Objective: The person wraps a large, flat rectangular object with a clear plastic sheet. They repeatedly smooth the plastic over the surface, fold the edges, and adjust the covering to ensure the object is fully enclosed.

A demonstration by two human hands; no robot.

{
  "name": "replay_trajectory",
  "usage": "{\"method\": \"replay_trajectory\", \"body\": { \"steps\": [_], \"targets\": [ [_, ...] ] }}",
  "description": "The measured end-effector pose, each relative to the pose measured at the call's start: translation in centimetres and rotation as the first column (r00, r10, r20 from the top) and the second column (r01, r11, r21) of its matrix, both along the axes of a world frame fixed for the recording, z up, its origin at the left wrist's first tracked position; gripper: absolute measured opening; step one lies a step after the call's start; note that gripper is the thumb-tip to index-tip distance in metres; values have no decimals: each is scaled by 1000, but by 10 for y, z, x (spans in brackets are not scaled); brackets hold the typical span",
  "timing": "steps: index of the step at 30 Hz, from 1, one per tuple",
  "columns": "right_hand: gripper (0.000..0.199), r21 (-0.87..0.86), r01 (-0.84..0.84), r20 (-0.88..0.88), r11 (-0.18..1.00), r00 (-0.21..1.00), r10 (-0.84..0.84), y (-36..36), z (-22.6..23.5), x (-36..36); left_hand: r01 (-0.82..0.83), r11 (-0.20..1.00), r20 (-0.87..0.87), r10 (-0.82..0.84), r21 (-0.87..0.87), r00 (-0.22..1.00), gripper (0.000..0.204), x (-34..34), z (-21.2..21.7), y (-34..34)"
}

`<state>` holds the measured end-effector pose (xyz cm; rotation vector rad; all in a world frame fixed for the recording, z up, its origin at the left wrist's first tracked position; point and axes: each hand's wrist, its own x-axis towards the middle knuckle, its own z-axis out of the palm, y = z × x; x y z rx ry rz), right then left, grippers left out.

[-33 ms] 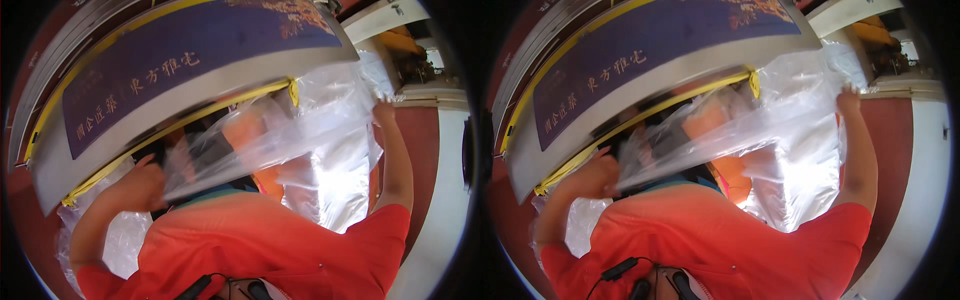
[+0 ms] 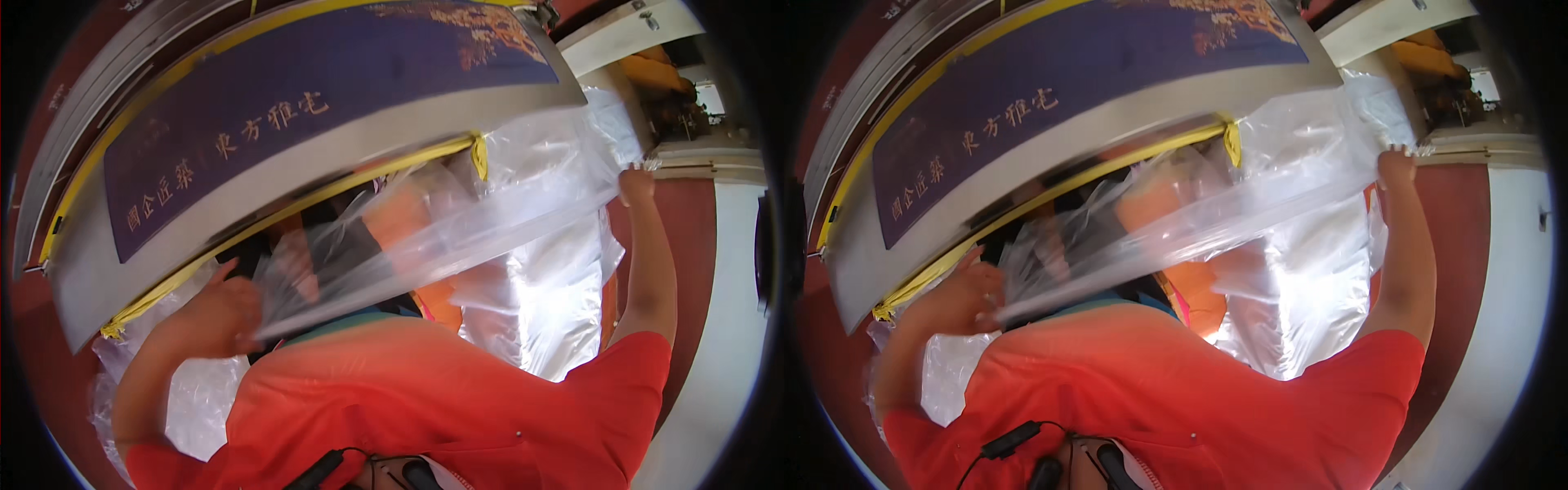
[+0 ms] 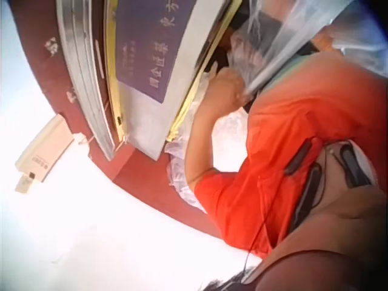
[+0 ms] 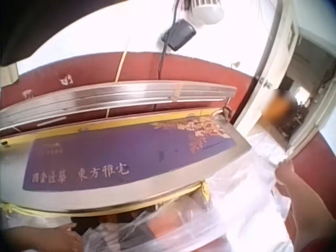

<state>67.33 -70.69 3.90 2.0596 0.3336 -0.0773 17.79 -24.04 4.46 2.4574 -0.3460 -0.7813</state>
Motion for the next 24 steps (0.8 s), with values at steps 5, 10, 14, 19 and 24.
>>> {"method": "replay_trajectory", "body": {
  "steps": [5,10,14,19,24],
  "targets": [
    [26,979,-54,15,-195,981,-194,68,60,84,-404,915,167,400,-13,901,27,-51,52,56],
    [49,821,-463,206,334,785,584,266,-26,-26,-962,271,347,904,-17,249,36,-200,75,165],
    [62,930,-314,192,192,858,476,277,-41,-34,-993,77,416,909,-91,33,41,-281,62,239],
    [64,881,-309,171,359,915,366,289,-33,-40,-67,-341,-335,835,-938,437,40,-200,13,207],
    [62,955,-119,-63,273,816,575,309,-25,-17,-334,-345,1,696,-877,-718,53,-238,54,226]
  ]
}}
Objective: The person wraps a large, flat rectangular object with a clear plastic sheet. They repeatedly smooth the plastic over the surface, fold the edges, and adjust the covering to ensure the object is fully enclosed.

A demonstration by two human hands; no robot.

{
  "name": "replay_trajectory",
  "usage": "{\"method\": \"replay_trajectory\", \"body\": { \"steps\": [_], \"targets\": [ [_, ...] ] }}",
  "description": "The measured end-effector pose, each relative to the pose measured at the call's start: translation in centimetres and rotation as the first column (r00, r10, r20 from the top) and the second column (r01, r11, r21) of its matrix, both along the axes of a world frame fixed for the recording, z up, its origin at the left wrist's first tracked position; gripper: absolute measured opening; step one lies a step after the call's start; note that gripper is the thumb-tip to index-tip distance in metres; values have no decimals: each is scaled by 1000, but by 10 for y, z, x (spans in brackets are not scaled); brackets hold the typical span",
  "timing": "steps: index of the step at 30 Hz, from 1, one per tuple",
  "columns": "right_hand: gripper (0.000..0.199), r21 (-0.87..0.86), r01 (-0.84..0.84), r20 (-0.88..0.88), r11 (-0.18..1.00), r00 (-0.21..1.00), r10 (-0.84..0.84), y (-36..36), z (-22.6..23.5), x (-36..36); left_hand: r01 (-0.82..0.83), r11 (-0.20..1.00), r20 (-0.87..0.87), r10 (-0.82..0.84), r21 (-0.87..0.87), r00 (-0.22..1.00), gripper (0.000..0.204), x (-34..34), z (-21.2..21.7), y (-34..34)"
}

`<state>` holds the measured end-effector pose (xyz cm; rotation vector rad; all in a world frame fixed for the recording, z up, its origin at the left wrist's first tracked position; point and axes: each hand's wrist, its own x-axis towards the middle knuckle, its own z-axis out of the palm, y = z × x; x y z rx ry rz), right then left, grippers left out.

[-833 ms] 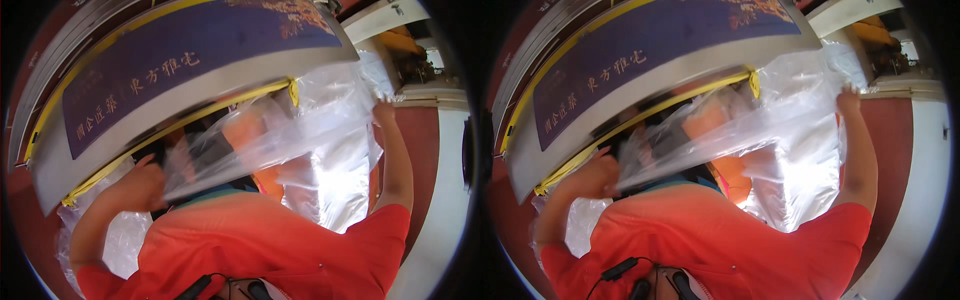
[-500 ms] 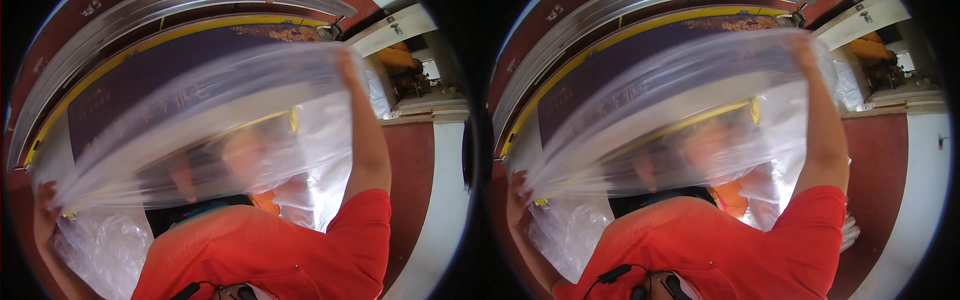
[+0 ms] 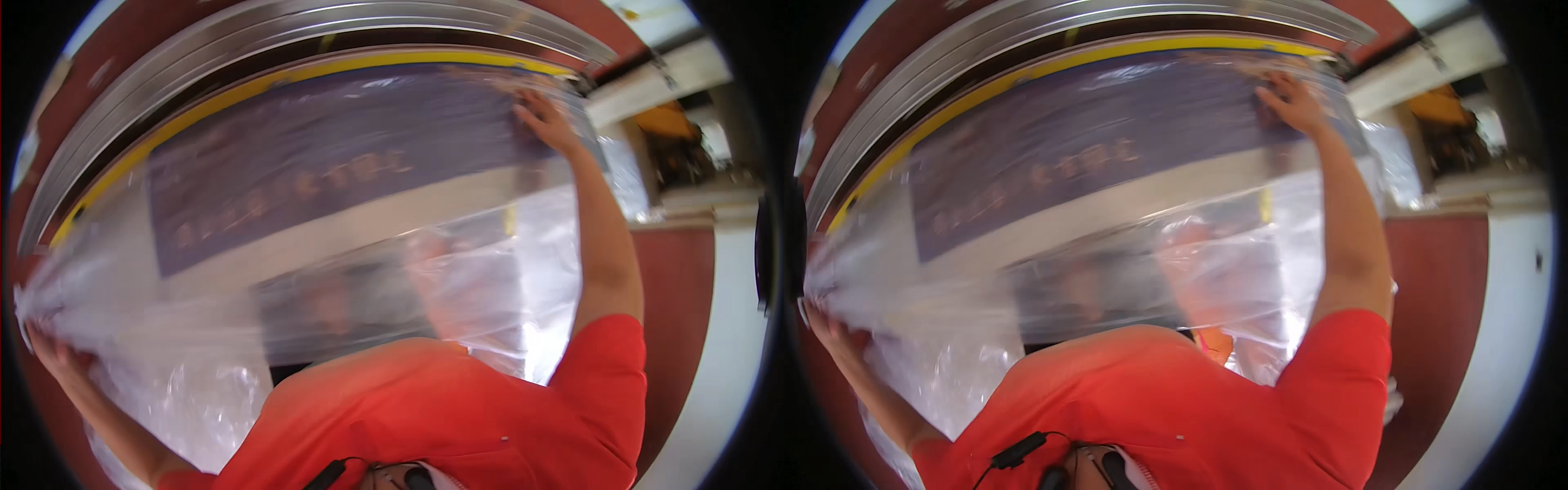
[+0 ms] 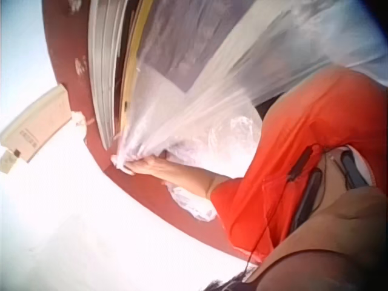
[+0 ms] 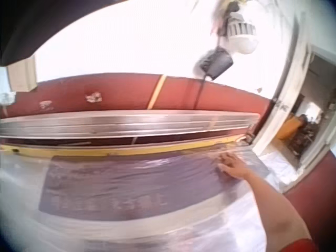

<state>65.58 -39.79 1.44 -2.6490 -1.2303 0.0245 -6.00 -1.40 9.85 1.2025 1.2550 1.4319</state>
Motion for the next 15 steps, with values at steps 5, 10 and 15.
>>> {"method": "replay_trajectory", "body": {
  "steps": [5,10,15],
  "targets": [
    [47,43,-289,272,956,924,268,35,-17,-46,-45,989,-970,148,142,194,33,-115,-40,70],
    [49,-127,-141,320,982,931,175,31,-15,-50,385,886,-933,332,258,-139,35,-34,-82,52],
    [48,-57,-246,259,968,933,252,1,-15,-27,126,984,-986,136,123,-98,53,-12,-122,39]
  ]
}}
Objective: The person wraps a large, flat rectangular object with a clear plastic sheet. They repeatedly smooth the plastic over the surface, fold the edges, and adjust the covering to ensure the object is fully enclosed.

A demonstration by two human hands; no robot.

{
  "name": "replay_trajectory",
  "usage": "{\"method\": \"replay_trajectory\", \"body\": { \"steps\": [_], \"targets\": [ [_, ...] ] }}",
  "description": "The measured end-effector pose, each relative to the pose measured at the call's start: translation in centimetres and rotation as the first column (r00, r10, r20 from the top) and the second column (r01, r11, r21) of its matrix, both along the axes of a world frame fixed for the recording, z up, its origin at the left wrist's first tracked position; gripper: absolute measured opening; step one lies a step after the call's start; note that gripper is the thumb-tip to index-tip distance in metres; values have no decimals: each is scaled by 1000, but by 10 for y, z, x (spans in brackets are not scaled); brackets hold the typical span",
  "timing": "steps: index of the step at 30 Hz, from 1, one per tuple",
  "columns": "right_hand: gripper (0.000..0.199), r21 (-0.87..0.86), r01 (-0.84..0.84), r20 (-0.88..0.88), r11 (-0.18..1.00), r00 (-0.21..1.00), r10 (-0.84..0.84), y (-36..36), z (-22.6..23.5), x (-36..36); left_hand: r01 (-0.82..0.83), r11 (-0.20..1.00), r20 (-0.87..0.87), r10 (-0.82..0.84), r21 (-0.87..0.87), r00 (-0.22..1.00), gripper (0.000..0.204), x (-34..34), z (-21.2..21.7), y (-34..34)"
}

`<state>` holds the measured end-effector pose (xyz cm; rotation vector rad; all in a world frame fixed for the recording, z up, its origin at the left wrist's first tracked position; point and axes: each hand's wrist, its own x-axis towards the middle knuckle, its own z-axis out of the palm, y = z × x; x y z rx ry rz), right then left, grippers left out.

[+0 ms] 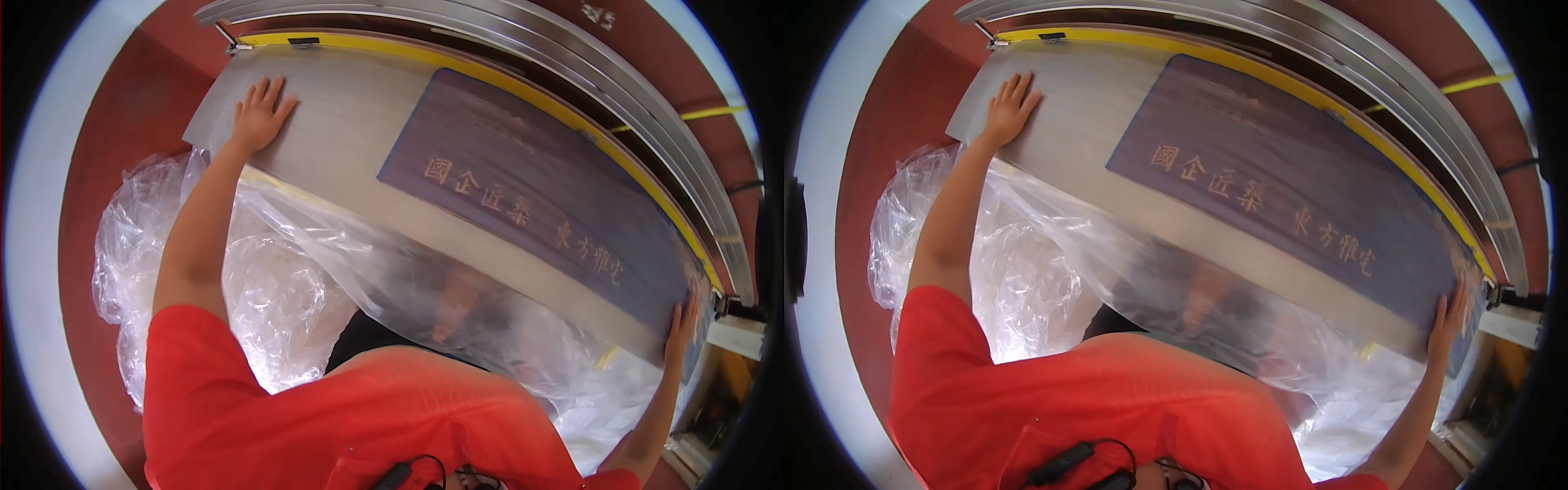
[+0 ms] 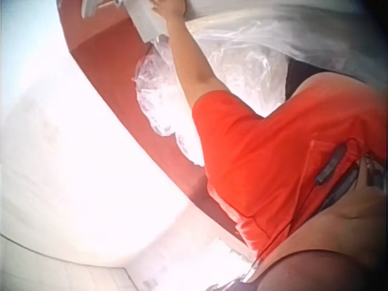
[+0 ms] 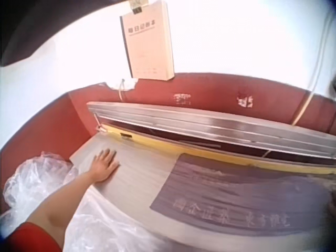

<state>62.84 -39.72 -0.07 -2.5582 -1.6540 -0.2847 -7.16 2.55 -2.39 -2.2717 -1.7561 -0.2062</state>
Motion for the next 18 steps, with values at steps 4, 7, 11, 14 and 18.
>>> {"method": "replay_trajectory", "body": {
  "steps": [4,7,11,14,18],
  "targets": [
    [45,-71,154,-172,985,971,-165,-60,1,63,102,989,19,-101,-111,995,57,-2,5,-11],
    [41,-436,287,229,853,952,-204,-14,14,76,17,989,73,-6,-147,997,60,-11,9,18],
    [37,-213,136,384,968,922,-45,-11,-28,120,-117,991,24,119,-62,993,60,14,4,34],
    [42,-193,143,364,971,929,-64,-35,-44,168,102,995,-58,-102,-9,993,61,-15,-23,84],
    [46,327,336,-234,883,934,-269,-51,-4,118,-126,953,-617,-74,-275,784,51,22,13,77]
  ]
}}
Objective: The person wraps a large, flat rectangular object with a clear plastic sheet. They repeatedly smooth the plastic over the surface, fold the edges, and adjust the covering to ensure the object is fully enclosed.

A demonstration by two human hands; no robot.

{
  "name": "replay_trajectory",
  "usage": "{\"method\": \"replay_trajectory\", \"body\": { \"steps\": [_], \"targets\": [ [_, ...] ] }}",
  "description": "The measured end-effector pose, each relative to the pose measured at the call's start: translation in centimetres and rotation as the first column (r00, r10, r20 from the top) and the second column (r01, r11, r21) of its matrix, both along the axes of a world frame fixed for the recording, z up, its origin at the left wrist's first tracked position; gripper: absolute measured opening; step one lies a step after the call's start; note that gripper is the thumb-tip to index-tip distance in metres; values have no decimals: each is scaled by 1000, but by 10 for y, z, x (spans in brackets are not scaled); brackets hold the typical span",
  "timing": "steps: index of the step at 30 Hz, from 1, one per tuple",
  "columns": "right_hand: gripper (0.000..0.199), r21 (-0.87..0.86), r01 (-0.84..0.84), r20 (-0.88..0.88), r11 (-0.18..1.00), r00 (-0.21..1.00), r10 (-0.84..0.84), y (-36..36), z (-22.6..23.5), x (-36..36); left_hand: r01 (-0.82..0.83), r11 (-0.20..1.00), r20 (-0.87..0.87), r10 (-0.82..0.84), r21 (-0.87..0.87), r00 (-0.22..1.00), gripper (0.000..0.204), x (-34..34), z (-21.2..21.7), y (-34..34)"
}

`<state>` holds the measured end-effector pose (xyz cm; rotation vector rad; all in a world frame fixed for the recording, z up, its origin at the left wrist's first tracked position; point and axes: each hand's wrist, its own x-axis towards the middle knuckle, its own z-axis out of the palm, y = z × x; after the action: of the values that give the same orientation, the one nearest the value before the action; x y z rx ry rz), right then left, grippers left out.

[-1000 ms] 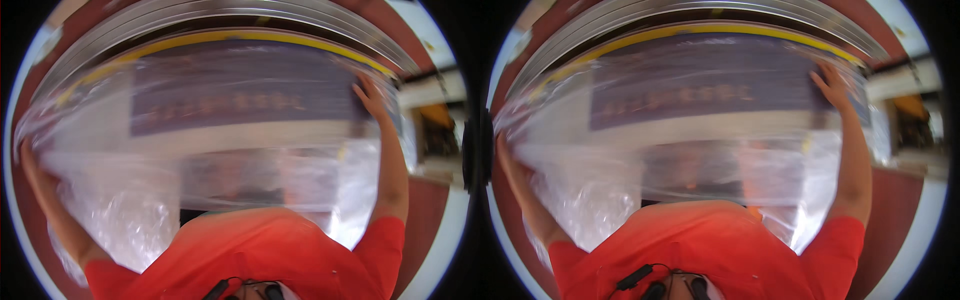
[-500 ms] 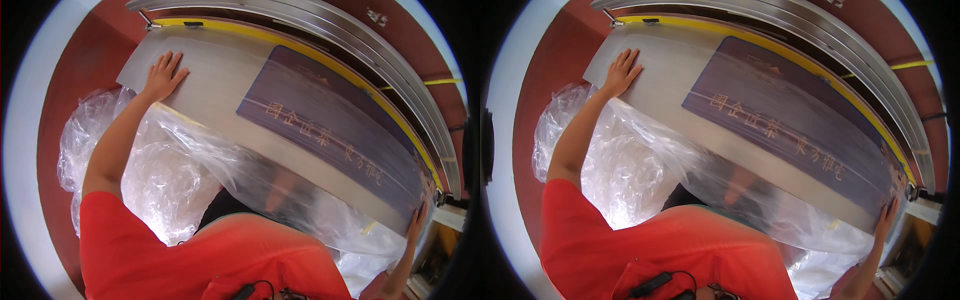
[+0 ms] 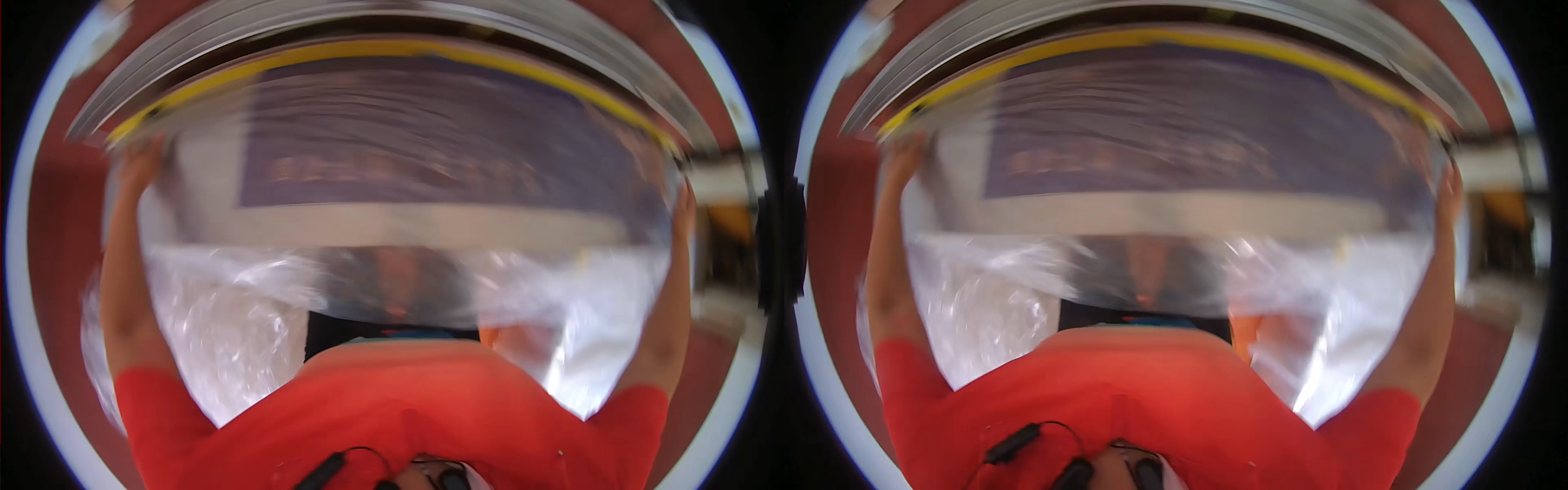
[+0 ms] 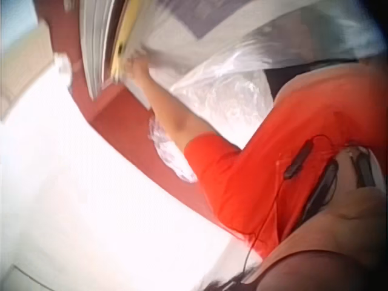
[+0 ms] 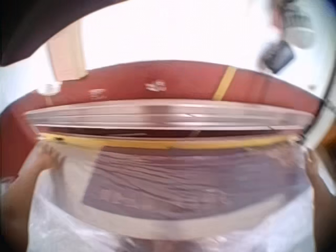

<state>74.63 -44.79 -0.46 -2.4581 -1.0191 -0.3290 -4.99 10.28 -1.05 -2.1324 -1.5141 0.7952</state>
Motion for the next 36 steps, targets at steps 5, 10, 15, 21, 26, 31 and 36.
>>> {"method": "replay_trajectory", "body": {
  "steps": [5,10,15,21,26,31,36],
  "targets": [
    [34,-412,193,74,891,981,-179,-227,-32,-30,817,519,671,-702,253,239,49,188,30,-184],
    [43,-923,95,-215,374,677,-704,-399,-62,-177,866,484,719,-647,129,254,48,171,24,-220],
    [46,-990,-15,-137,137,226,-964,-511,-107,-329,860,504,690,-649,74,321,45,173,25,-215],
    [55,-965,144,-133,218,449,-884,-486,-197,-378,736,655,597,-526,-171,606,47,179,30,-170],
    [48,-916,230,-247,329,324,-913,-470,-236,-376,695,702,505,-550,-152,666,49,185,26,-148],
    [29,-988,70,-103,136,350,-931,-524,-244,-388,653,734,511,-494,-188,703,49,184,27,-142],
    [21,-858,205,7,471,922,-388,-504,-175,-344,442,840,348,-331,-315,877,43,228,58,-147]
  ]
}}
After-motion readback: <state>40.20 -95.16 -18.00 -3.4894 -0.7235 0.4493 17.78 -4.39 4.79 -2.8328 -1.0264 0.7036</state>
